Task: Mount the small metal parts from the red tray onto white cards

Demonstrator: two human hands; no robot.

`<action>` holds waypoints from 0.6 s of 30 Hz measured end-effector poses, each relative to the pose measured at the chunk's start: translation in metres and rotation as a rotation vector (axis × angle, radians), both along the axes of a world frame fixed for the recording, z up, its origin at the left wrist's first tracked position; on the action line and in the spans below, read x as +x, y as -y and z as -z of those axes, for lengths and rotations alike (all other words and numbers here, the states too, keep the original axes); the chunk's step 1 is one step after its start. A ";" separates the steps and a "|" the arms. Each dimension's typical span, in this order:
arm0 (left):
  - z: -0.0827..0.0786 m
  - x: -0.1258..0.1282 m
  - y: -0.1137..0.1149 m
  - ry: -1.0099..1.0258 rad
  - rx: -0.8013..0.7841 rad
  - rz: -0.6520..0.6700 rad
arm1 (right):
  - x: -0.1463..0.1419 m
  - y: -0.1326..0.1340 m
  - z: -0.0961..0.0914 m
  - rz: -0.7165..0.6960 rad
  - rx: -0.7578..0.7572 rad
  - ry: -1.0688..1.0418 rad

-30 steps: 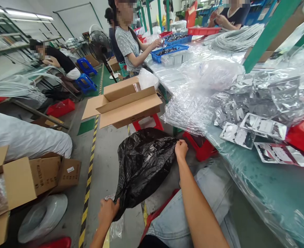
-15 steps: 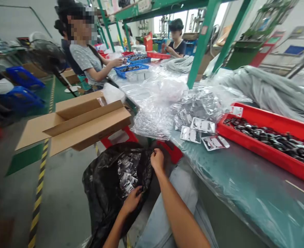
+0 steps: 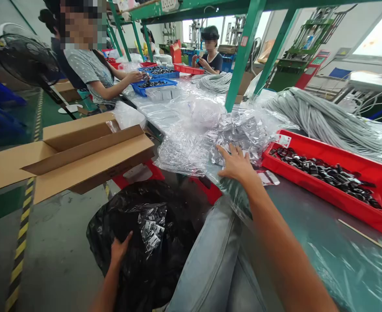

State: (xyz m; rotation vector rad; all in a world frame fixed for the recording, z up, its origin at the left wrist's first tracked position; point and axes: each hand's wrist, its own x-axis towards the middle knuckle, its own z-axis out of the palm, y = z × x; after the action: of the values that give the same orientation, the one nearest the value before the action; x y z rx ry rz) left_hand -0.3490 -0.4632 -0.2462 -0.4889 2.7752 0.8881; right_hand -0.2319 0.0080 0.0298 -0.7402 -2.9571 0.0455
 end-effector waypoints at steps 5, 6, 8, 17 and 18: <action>-0.023 -0.032 -0.023 -0.122 -0.046 0.022 | 0.003 0.004 0.010 0.037 0.201 -0.233; -0.026 -0.035 -0.022 -0.157 -0.060 0.026 | 0.006 0.004 0.011 0.045 0.222 -0.273; -0.037 -0.041 -0.017 -0.222 -0.090 0.042 | 0.011 0.002 0.011 0.044 0.244 -0.326; -0.125 -0.055 0.027 -0.348 -0.312 0.259 | 0.019 0.006 0.003 0.025 0.178 -0.570; -0.134 -0.054 0.030 -0.341 -0.345 0.277 | 0.019 0.005 0.003 0.013 0.173 -0.587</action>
State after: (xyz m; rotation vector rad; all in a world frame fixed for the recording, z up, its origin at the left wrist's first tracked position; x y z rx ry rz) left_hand -0.4028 -0.4937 -0.1124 0.0124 3.2174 0.4670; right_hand -0.2125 0.0030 0.0272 -0.5955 -2.3629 0.0039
